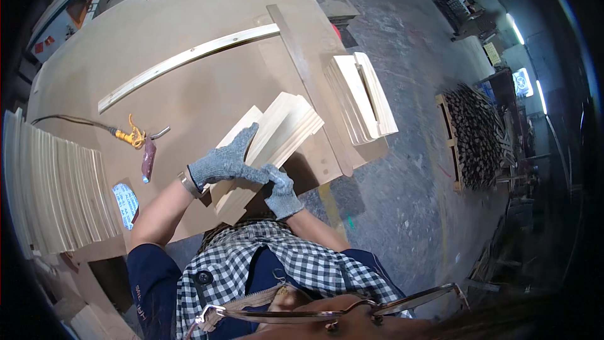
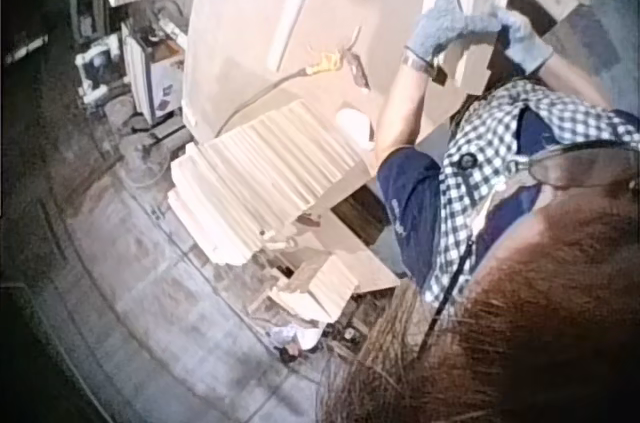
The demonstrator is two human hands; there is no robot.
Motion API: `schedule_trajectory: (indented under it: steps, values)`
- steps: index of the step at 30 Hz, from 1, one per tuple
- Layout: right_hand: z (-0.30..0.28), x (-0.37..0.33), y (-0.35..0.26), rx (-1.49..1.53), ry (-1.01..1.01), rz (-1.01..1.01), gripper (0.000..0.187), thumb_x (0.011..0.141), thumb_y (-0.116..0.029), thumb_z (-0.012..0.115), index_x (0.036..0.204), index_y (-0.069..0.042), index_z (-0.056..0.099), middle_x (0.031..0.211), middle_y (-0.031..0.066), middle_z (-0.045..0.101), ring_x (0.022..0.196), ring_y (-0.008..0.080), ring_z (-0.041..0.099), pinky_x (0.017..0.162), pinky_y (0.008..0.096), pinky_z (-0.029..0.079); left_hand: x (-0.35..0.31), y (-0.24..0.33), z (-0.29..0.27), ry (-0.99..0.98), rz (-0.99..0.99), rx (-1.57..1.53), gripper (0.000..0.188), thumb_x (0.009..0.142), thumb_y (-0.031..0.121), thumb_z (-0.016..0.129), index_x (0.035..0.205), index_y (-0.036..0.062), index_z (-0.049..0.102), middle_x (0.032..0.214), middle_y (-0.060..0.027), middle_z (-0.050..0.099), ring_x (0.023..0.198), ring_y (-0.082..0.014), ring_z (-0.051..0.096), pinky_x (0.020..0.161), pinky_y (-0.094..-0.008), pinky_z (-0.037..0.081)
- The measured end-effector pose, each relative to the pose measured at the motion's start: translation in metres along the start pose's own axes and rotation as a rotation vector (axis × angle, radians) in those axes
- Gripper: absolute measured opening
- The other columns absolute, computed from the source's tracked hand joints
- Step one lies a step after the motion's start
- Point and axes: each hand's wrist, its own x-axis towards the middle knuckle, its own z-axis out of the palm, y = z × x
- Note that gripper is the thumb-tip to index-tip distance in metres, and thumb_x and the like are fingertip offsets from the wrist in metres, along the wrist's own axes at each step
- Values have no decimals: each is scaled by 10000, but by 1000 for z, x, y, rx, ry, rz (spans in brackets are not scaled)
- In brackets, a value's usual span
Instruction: The recorder inspects wooden furniture components, uses sandpaper to smooth the edges, and then stacks the pieces onto a large pile.
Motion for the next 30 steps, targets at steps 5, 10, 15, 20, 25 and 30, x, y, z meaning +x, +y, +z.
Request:
schedule_trajectory:
  steps: [5, 10, 15, 20, 25, 30]
  values:
    - [-20, -14, -42, -660, -92, 61, 571, 634, -29, 607, 1190, -56, 477, 1055, 176, 563, 959, 324, 553, 811, 365, 469, 9, 18, -3, -164, 65, -55, 1103, 560, 487, 751, 1364, 19, 158, 1383, -216, 216, 1282, -308, 221, 1045, -347, 192]
    - [-124, -20, -71, 162, 224, 636, 558, 759, -280, 572, 1254, -61, 436, 1091, 83, 553, 899, 154, 513, 757, 276, 419, 28, 36, -3, -311, 115, -153, 1087, 560, 441, 774, 1365, 33, 168, 1366, -193, 265, 1257, -285, 274, 1025, -340, 232]
    - [-187, -18, -84, 384, 304, 493, 792, 764, -371, 611, 1369, -63, 204, 1362, 125, 312, 1266, 199, 281, 1022, 326, 249, 56, 69, 4, -556, -59, -206, 1078, 567, 391, 793, 1363, 25, 165, 1343, -200, 301, 1237, -273, 306, 998, -330, 279]
    - [-226, -12, -70, 189, 61, 659, 998, 621, -466, 677, 1385, -92, 156, 1421, 103, 193, 1314, 245, 166, 1066, 341, 159, 80, 87, 15, -589, 73, -137, 1070, 568, 381, 796, 1356, 13, 173, 1322, -214, 312, 1223, -285, 322, 1013, -340, 261]
    - [-266, -10, -86, 100, -139, 595, 1143, 526, -534, 701, 1389, -82, 103, 1415, 119, 199, 1316, 234, 156, 1068, 342, 141, 115, 118, 14, -714, 268, -11, 1049, 547, 353, 807, 1343, 12, 214, 1290, -227, 340, 1226, -308, 312, 1029, -365, 236]
    - [-281, -30, -89, 396, -102, 551, 1316, 408, -563, 760, 1390, -79, 30, 1387, 145, 252, 1296, 242, 205, 1055, 347, 160, 141, 155, 7, -914, 206, -49, 1040, 555, 276, 811, 1352, 14, 197, 1322, -220, 320, 1247, -285, 297, 1034, -365, 229]
